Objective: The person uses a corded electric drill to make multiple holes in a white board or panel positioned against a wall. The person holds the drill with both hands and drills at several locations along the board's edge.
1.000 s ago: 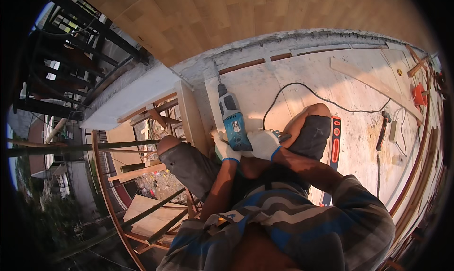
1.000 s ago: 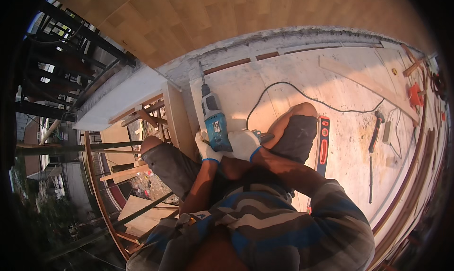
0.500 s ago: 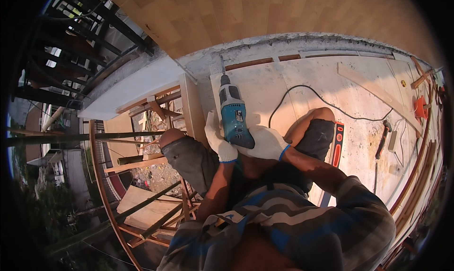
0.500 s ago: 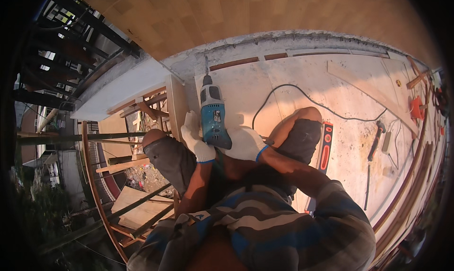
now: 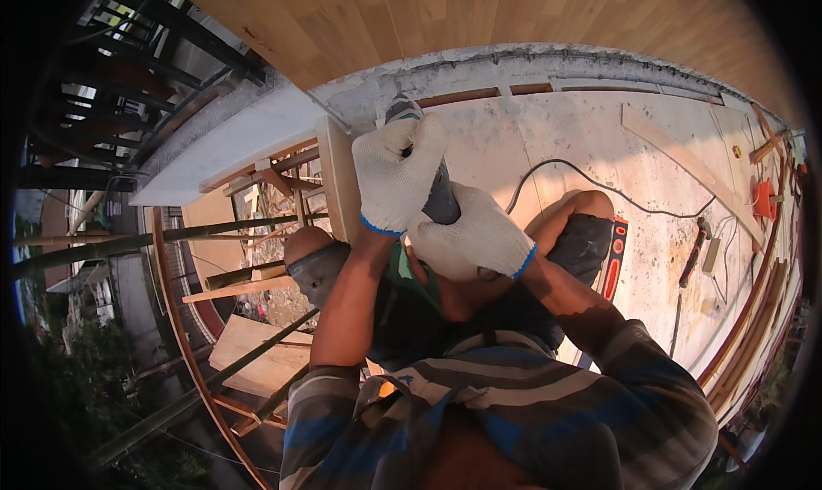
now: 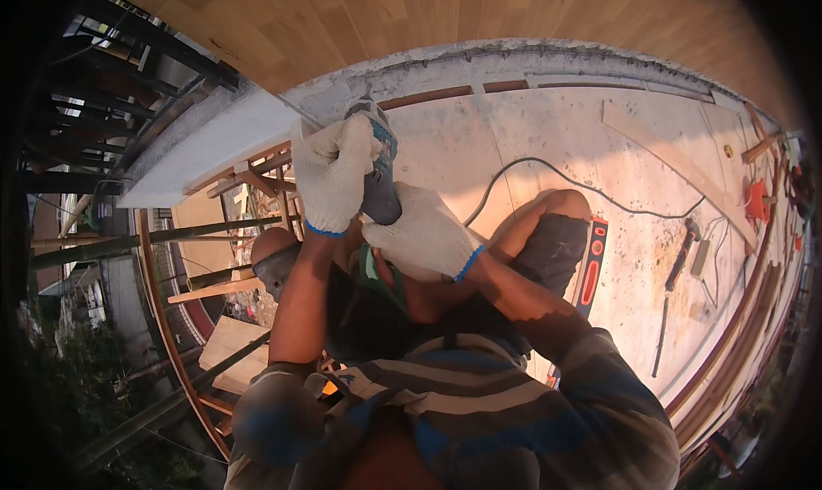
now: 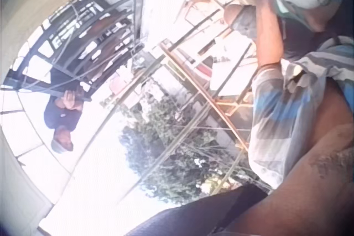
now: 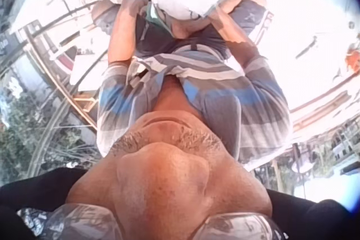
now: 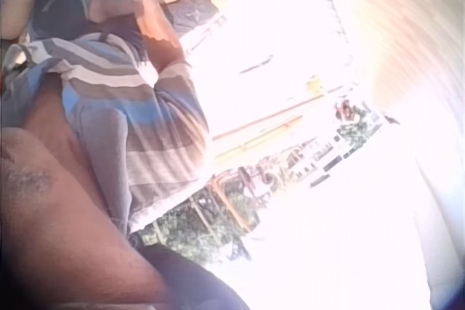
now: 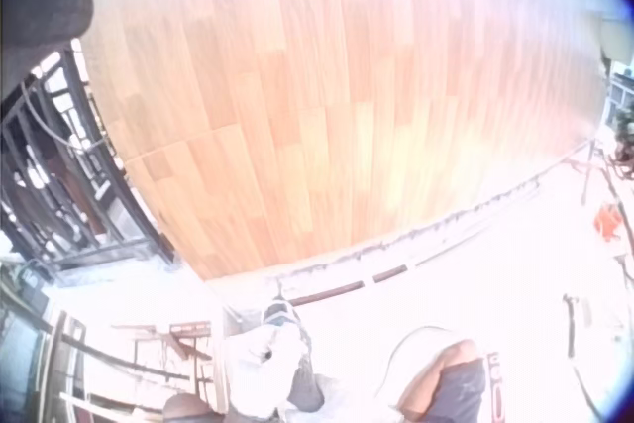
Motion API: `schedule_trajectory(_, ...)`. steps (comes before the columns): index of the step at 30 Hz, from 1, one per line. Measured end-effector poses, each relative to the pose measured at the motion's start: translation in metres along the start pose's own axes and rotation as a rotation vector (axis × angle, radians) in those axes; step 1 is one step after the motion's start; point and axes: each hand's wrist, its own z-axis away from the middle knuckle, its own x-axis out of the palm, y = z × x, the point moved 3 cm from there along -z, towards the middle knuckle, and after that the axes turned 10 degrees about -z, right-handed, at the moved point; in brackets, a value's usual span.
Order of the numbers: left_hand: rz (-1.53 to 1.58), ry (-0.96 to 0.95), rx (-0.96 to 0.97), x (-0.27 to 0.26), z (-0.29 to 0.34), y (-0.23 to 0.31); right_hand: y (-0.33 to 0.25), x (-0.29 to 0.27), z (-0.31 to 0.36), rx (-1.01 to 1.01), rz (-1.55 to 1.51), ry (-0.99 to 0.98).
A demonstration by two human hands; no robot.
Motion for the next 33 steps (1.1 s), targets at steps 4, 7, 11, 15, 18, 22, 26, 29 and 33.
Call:
schedule_trajectory(4, -0.031, 0.022, 0.044, 0.007, -0.002, -0.011, 0.013, -0.01, -0.014, -0.047, 0.04, -0.022)
schedule_trajectory(7, -0.049, 0.088, 0.062, 0.009, 0.017, -0.016, 0.039, -0.007, -0.003, -0.107, 0.173, 0.007)
schedule_trajectory(11, -0.051, 0.137, 0.177, 0.017, 0.041, -0.039, 0.07, -0.004, -0.001, -0.153, 0.219, 0.019)
schedule_trajectory(15, -0.068, 0.205, 0.132, 0.015, 0.061, -0.06, 0.065, -0.002, 0.005, -0.056, 0.268, -0.008)
schedule_trajectory(18, -0.084, 0.235, 0.264, 0.013, 0.069, -0.07, 0.071, 0.002, 0.006, -0.089, 0.295, -0.041)
schedule_trajectory(22, -0.132, 0.23, 0.318, 0.014, 0.086, -0.077, 0.085, 0.007, 0.006, -0.019, 0.39, -0.072)
schedule_trajectory(26, -0.209, 0.27, 0.326, 0.019, 0.106, -0.1, 0.106, 0.009, 0.007, -0.178, 0.471, -0.103)
schedule_trajectory(29, -0.305, 0.503, 0.171, 0.036, 0.127, -0.127, 0.148, 0.01, 0.013, -0.212, 0.602, -0.091)
schedule_trajectory(33, 0.169, 0.608, -0.544, 0.06, 0.17, -0.206, 0.17, 0.018, 0.008, -0.149, 0.762, -0.143)
